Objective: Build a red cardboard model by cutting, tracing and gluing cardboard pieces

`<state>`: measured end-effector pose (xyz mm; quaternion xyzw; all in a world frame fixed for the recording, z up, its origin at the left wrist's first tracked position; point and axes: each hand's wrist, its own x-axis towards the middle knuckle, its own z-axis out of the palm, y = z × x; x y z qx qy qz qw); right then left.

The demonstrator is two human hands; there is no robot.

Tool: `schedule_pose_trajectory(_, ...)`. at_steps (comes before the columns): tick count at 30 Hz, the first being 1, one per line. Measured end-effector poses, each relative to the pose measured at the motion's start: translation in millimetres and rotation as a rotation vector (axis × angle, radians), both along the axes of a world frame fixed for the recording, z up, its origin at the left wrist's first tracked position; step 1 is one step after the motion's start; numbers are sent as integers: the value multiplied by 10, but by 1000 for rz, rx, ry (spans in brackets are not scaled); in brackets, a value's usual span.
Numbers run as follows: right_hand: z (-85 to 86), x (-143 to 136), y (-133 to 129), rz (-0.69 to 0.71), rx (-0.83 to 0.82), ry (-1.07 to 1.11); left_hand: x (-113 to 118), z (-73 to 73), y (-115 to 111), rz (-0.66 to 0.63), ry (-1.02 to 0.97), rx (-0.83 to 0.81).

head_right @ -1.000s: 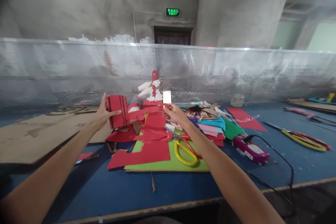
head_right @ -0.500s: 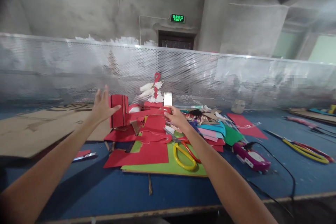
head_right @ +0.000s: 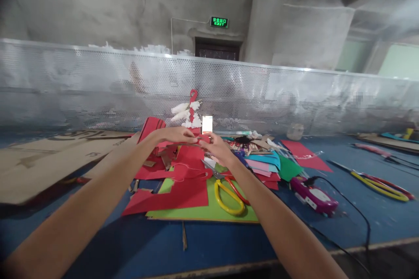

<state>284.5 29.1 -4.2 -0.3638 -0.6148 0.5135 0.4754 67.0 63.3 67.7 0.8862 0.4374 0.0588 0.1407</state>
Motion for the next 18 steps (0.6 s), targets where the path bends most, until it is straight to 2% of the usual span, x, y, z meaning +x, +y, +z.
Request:
schedule_pose_trajectory(7,104,12,-142,113,-46,-21,-200,-152,177,-90,-54,-105)
schedule_pose_trajectory(10,75,15,-117,153,-108,3,-217,-179,203,-68,-79,-96)
schedule_pose_trajectory(13,14,13,-47,140,-146,7,-187,-166,177,-7,-99,-42)
schedule_pose_trajectory(18,-66,-15,42,30,-158,63,-122,-152,174,45,-89,95)
